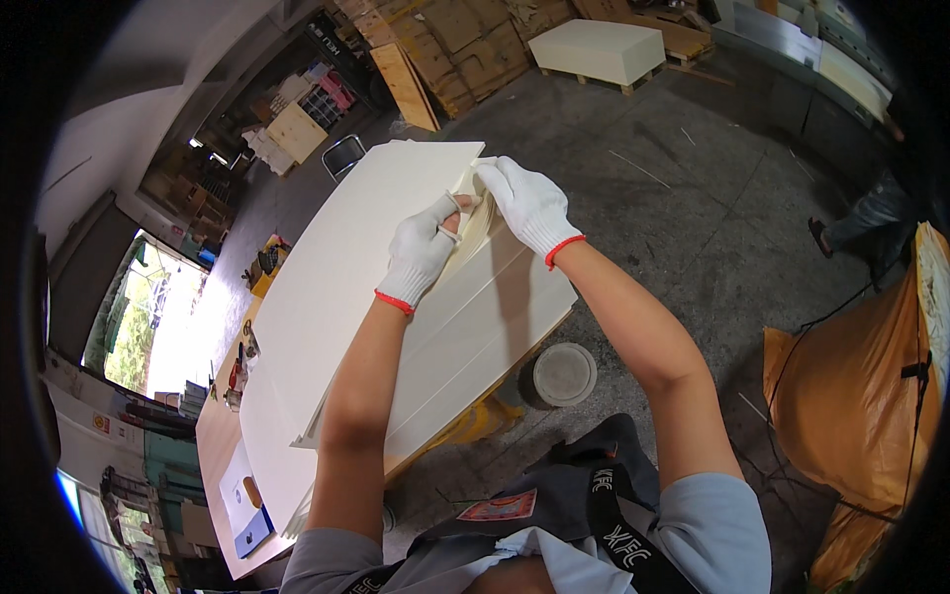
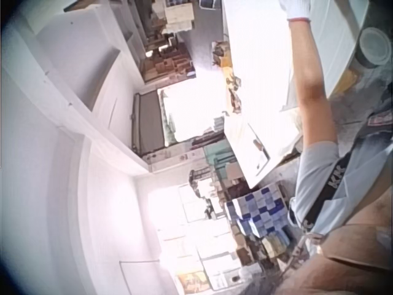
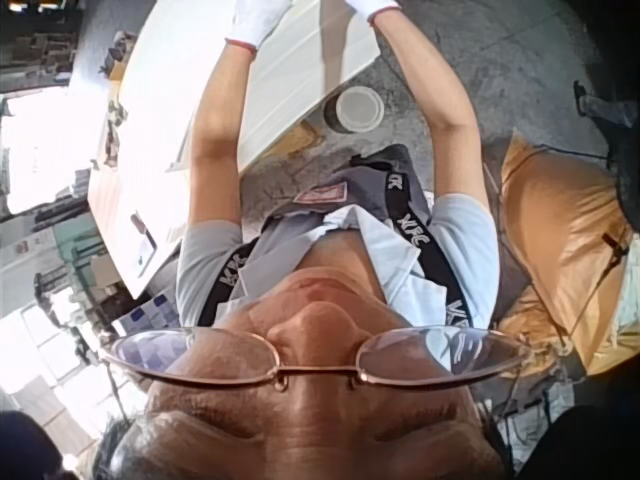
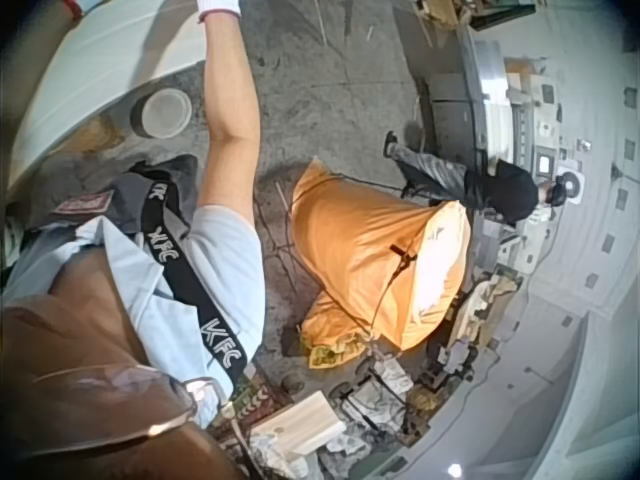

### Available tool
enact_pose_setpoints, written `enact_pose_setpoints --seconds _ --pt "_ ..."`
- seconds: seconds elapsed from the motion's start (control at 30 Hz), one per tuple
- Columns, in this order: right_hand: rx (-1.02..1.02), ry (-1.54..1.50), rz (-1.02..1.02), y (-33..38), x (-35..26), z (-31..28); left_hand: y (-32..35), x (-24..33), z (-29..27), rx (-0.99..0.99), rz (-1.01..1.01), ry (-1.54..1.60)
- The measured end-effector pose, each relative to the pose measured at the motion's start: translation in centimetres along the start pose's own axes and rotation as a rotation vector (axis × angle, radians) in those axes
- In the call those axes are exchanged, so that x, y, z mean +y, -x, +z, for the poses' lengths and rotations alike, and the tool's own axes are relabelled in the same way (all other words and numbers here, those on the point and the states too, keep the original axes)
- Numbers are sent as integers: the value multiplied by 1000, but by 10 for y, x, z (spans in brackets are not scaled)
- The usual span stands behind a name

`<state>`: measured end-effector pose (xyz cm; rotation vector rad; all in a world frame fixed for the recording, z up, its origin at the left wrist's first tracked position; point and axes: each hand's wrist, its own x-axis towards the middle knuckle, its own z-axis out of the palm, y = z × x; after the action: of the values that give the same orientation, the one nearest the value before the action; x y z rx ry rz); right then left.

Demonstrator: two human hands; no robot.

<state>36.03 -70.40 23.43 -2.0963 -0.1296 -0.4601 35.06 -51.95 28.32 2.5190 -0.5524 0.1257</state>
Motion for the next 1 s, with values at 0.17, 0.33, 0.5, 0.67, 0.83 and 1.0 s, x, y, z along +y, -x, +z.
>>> enact_pose_setpoints --seconds 0.17,0.33,0.5,0.67,0.83,1.0 --pt "28 25 -24 -1 5 6 1 -2 4 -5 37 3" --pt "20 -3 0 0 0 2 3 3 0 12 35 -12" --pt "7 -31 33 1 -1 0 3 4 0 2 22 -22" --pt "20 -52 3 2 1 2 1 -4 6 103 76 -30" --pt "72 -50 -6 1 6 5 2 9 1 17 51 -83" --pt "97 -54 -36 -2 14 9 2 5 4 29 101 -6"
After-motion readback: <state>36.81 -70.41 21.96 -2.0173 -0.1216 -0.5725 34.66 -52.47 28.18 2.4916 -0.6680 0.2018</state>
